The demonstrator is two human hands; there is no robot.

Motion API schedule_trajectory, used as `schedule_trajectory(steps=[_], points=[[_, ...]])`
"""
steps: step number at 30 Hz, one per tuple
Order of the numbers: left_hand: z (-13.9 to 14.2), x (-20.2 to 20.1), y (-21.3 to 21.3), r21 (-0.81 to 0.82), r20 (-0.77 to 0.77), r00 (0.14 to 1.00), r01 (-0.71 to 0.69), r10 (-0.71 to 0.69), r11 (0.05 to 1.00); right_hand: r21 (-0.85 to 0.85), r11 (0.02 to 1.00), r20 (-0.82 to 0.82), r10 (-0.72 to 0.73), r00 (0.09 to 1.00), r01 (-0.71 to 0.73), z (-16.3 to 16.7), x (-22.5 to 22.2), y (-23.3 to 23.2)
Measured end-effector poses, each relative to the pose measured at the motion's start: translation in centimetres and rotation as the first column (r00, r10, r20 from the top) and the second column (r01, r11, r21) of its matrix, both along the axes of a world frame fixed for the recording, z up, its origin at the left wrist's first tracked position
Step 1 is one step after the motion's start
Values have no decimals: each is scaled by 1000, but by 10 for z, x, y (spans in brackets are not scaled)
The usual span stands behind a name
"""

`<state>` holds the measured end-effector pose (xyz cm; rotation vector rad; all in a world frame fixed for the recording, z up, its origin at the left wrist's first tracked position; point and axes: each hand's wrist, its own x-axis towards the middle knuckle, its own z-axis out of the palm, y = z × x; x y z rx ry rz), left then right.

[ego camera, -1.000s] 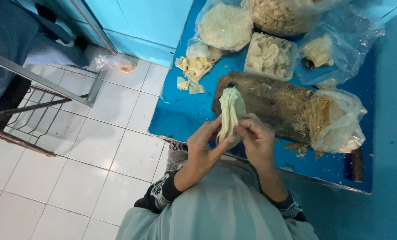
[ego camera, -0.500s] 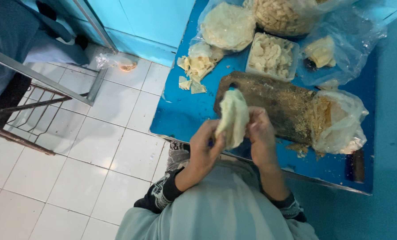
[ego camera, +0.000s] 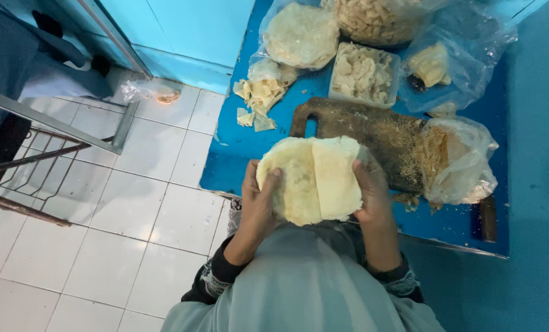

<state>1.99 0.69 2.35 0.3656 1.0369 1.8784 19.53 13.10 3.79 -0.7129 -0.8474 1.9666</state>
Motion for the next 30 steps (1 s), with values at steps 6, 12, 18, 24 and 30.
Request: schedule_trajectory(steps=[6,12,18,24,30], points=[[3,18,4,106,-334,940,104,-63,989,402,890,533,-35,845,-217,-12,-3,-23],[7,20,2,100,-529,849,67,-4,993,548,808,443,-62,894,-216,-15,-4,-25],[23,-1,2,94,254,966,25,-48,995,-72,997,-119,-30,992,22,-13,25,14],[33,-17,-11,125,298,951,40,-76,991,-255,962,-358,0,934,-98,-19,68,40],[26,-47,-23,35,225,961,-174,162,984,-74,948,-75,-314,946,309,34,94,57]])
